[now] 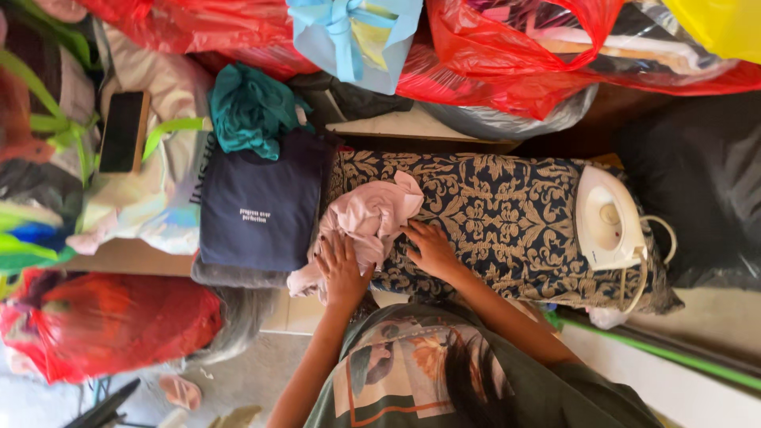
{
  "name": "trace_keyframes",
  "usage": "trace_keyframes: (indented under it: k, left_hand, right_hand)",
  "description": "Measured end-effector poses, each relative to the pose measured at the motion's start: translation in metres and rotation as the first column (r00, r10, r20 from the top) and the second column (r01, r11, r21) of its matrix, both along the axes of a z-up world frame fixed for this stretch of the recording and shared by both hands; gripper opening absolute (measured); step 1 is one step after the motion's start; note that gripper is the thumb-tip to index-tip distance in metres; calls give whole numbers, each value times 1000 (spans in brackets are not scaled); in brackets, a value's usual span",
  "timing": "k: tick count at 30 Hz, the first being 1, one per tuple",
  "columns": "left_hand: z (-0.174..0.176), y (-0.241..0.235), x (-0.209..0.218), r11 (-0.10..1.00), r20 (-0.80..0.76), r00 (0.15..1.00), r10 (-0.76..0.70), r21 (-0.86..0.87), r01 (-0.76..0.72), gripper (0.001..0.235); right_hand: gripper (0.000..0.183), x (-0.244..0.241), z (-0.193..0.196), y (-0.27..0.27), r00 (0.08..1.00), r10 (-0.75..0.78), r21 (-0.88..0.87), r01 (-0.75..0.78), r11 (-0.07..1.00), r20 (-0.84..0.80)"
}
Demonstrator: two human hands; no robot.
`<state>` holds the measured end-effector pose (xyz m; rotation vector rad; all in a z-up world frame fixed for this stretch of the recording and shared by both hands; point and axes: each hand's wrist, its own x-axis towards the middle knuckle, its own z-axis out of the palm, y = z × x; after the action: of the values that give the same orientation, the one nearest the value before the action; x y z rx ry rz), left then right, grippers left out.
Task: The person irons a pink garment on a patterned ironing board, repeatedly smoothing and repositioning the fabric. They also handle a teal cloth and a dark blue shirt, placing them aside before continuing to iron the pink item.
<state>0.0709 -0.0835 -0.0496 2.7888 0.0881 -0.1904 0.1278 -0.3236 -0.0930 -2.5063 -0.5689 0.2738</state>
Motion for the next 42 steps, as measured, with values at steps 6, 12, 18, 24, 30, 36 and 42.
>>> trace_keyframes:
  k: [6, 12, 18, 24, 30, 36, 42]
  left_hand:
    - [-14, -40, -34, 993, -17, 995, 99, 62, -97, 87]
    - [-29, -62, -78, 975, -25, 983, 184, -119, -186, 96]
    - [-40, -64, -81, 912, 207, 915, 346, -304, -276, 99]
    - [-62, -47, -77, 850, 250, 849, 466, -392, -351, 95]
    - [-73, -13, -48, 693, -14, 891, 454, -623, -363, 42]
    - [48, 18, 27, -30, -20, 845, 535, -1000, -4, 15]
    - [143, 35, 50, -251, 199, 807, 555, -886, 391, 21]
  right_hand:
    - [70, 21, 0, -6, 953, -135, 274, 58, 960, 272]
    - [24, 59, 5, 1, 967, 7, -35, 2, 999, 255]
    - [20, 61, 15, -51, 836, -95, 521, 420, 743, -540]
    - [19, 23, 53, -153, 839, 72, 792, 476, 383, -539]
    - [17, -10, 108, -235, 951, 99, 940, 305, -150, -293]
    - [21, -25, 152, -292, 944, -138, 887, 222, -405, -300]
    - [10, -41, 147, -319, 955, -247, 957, 94, -274, -164]
